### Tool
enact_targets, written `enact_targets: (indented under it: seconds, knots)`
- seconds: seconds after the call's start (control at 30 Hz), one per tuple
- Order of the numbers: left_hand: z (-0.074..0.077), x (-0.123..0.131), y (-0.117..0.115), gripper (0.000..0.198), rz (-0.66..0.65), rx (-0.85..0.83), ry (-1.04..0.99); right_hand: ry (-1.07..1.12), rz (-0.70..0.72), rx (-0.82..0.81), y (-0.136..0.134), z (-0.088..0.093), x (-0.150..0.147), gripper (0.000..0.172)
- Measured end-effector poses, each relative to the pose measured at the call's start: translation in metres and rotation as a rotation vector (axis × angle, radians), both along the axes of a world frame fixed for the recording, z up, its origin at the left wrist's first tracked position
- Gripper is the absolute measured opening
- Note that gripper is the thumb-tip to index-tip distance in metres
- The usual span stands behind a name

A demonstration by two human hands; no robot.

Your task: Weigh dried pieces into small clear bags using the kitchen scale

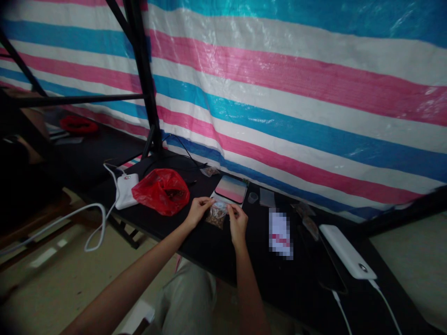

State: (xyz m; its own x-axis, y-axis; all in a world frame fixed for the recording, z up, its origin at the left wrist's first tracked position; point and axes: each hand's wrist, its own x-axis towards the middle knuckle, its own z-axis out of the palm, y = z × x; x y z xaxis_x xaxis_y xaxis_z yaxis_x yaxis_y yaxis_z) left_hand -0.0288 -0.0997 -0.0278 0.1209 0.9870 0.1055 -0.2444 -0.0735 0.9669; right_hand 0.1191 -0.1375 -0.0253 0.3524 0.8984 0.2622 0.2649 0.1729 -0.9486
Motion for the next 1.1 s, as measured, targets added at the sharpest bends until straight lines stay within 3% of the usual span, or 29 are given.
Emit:
enact_targets:
  seconds: [0.7, 0.9, 1.1]
  knots:
    - [0.011, -0.003, -0.010, 0.030, 0.129, 0.075, 0.109, -0.129, -0.012, 0.071, 0.002, -0.002, -0.001, 0.028]
    - [0.008, -0.005, -0.010, 0.028, 0.163, 0.123, 0.216, -0.062, 0.022, 0.052, 0.002, -0.003, -0.004, 0.027]
    - [0.010, -0.004, -0.010, 0.028, 0.162, 0.067, 0.070, -0.012, 0.046, 0.049, -0.001, 0.002, -0.010, 0.025]
